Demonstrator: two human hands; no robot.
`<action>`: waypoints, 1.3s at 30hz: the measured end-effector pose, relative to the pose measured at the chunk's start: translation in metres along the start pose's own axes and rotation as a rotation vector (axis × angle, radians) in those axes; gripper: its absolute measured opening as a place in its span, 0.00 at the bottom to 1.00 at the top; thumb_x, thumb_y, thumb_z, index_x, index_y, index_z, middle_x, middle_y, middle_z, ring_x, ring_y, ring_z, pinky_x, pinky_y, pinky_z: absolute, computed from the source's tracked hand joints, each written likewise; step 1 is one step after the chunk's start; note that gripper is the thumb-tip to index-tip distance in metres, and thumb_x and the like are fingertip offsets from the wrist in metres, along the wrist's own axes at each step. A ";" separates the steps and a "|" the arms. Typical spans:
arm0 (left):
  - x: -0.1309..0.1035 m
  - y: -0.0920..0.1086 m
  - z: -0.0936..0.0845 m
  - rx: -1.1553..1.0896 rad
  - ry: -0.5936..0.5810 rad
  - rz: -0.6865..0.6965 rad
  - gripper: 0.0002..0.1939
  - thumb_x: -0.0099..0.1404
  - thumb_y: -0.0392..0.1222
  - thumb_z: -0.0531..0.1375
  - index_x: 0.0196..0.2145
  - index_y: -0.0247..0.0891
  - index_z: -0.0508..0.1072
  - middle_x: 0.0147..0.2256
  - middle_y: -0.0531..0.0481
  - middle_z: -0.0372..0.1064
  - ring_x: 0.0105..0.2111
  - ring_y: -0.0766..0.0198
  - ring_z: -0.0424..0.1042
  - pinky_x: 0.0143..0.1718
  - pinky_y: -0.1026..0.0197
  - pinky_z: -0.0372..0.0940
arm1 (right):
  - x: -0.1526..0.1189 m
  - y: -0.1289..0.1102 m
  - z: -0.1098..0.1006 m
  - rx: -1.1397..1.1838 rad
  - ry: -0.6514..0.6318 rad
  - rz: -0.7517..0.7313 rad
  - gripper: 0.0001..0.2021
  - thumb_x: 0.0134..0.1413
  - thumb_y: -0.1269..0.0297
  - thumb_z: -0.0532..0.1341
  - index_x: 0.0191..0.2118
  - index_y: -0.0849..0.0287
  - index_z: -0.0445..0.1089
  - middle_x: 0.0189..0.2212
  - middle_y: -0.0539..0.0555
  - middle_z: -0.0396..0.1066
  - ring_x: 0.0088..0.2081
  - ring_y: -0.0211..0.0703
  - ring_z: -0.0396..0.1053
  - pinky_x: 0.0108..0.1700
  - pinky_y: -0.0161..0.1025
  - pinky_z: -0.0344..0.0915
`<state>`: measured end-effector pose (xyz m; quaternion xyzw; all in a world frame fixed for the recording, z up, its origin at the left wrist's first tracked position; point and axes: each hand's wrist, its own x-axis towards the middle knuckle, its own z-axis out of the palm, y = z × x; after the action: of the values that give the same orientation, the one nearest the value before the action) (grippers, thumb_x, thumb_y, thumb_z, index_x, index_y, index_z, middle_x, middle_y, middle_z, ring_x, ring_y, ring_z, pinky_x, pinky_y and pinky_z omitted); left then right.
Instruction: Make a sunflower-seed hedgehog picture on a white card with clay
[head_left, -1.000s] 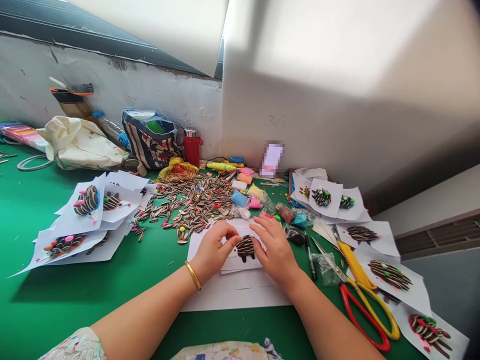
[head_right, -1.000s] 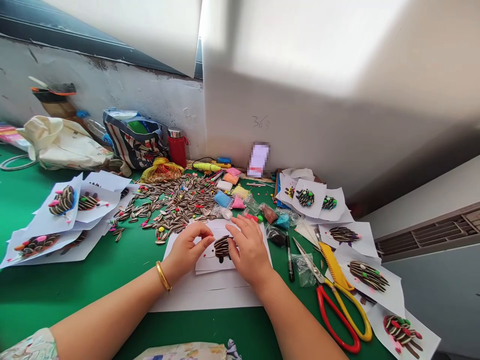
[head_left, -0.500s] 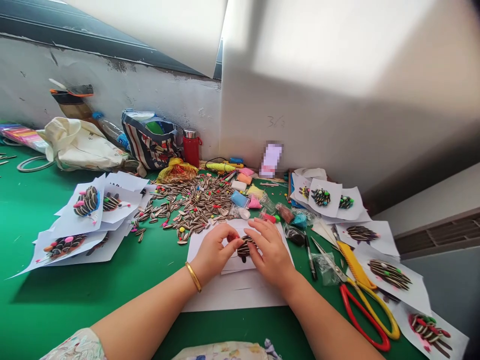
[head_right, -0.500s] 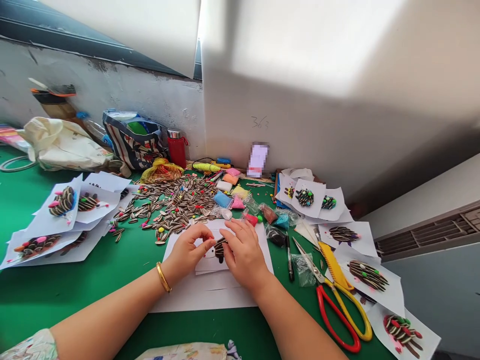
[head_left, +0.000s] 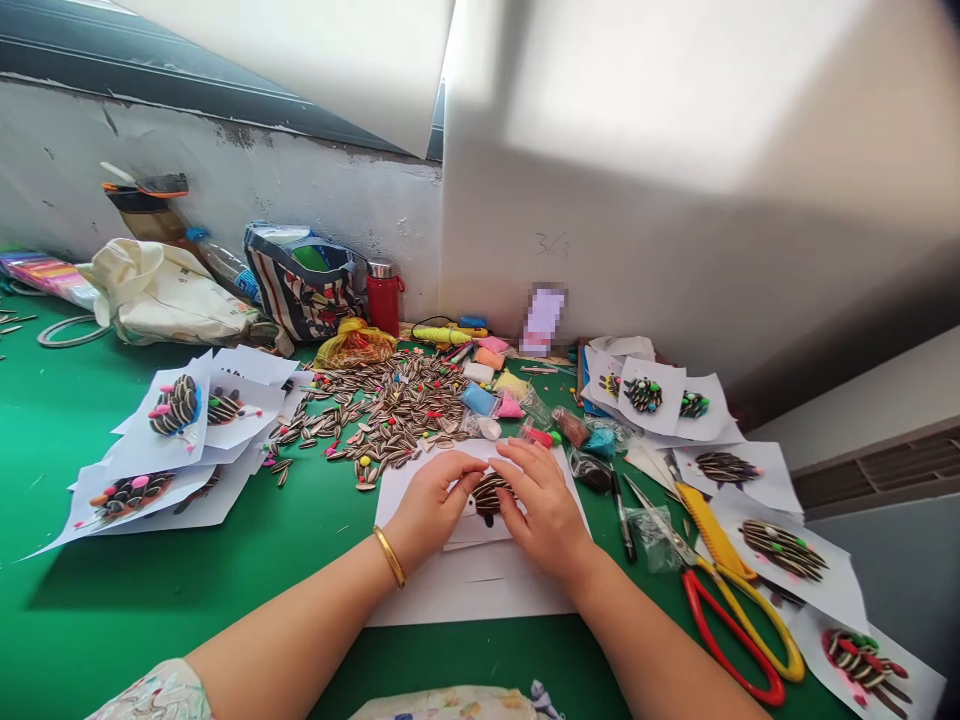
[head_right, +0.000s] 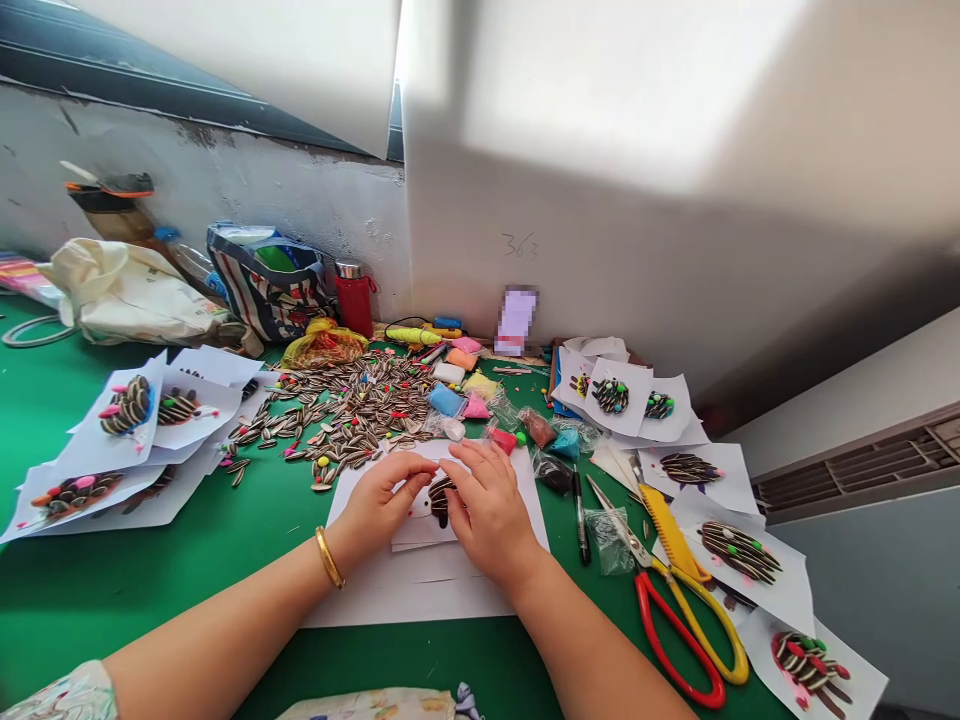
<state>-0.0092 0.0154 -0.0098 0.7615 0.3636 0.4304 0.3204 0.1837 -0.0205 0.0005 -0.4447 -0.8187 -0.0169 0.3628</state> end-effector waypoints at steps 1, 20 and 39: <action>0.000 0.000 0.000 0.005 -0.004 -0.006 0.08 0.71 0.40 0.55 0.41 0.40 0.74 0.39 0.49 0.74 0.40 0.62 0.71 0.44 0.59 0.65 | 0.000 0.000 0.000 0.000 -0.002 -0.001 0.20 0.61 0.73 0.56 0.58 0.56 0.66 0.57 0.60 0.67 0.61 0.55 0.61 0.63 0.64 0.58; -0.001 0.001 -0.001 0.019 -0.024 -0.003 0.10 0.71 0.42 0.55 0.35 0.39 0.74 0.32 0.50 0.72 0.33 0.63 0.69 0.38 0.60 0.65 | 0.000 -0.001 0.000 -0.005 0.002 -0.017 0.20 0.61 0.73 0.57 0.58 0.54 0.66 0.56 0.59 0.68 0.61 0.54 0.61 0.63 0.63 0.57; 0.000 0.004 0.001 0.027 0.026 -0.009 0.05 0.65 0.37 0.62 0.39 0.40 0.74 0.34 0.51 0.73 0.35 0.63 0.71 0.40 0.59 0.67 | 0.000 -0.001 -0.002 0.002 0.005 -0.013 0.22 0.61 0.73 0.56 0.60 0.54 0.64 0.57 0.60 0.68 0.62 0.54 0.61 0.63 0.63 0.56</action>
<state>-0.0076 0.0134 -0.0069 0.7584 0.3769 0.4338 0.3074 0.1839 -0.0221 0.0026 -0.4391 -0.8206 -0.0196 0.3653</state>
